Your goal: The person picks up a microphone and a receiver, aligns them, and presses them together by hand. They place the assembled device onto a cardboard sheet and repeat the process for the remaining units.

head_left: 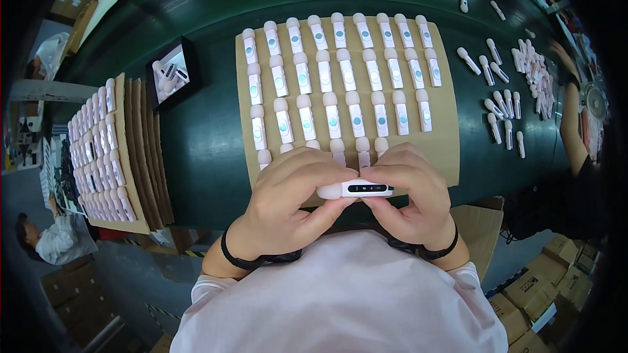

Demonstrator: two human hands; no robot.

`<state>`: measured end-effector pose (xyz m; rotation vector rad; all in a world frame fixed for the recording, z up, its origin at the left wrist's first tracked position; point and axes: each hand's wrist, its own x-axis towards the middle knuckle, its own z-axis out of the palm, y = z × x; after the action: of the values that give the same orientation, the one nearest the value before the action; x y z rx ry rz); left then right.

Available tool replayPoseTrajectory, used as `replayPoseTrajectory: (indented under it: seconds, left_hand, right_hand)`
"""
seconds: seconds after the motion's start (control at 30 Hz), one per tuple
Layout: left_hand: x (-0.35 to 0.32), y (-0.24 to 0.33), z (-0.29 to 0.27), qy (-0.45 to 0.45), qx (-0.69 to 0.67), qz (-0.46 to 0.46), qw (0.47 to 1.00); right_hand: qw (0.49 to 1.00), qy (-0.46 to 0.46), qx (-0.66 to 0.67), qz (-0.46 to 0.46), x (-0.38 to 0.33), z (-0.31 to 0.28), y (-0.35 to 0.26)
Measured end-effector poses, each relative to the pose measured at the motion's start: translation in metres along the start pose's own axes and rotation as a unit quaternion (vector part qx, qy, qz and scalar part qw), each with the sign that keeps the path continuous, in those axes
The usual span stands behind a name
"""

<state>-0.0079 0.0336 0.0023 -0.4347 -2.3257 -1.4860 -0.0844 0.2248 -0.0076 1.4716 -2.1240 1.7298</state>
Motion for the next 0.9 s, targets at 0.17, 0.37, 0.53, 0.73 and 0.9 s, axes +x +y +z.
replayPoseTrajectory:
  seconds: [0.17,0.37,0.53,0.73,0.9]
  left_hand:
    - [-0.001,0.001,0.0,-0.001,0.008,-0.002,1.0]
    - [-0.001,0.001,-0.001,-0.007,0.002,-0.011,1.0]
    - [0.003,0.006,-0.004,-0.015,-0.017,-0.02,1.0]
    - [0.003,-0.002,0.002,-0.015,-0.014,-0.045,0.999]
    - [0.006,-0.008,0.01,-0.033,-0.004,-0.023,0.999]
  right_hand:
    - [1.0,0.005,0.003,0.0,0.0,0.001,0.0]
    - [1.0,-0.002,0.005,0.0,0.001,0.001,0.0]
    - [1.0,-0.004,0.004,-0.002,0.001,-0.001,0.001]
    - [1.0,0.026,-0.013,-0.008,0.008,0.0,-0.006]
    - [0.999,0.019,-0.022,-0.038,0.007,0.002,-0.001]
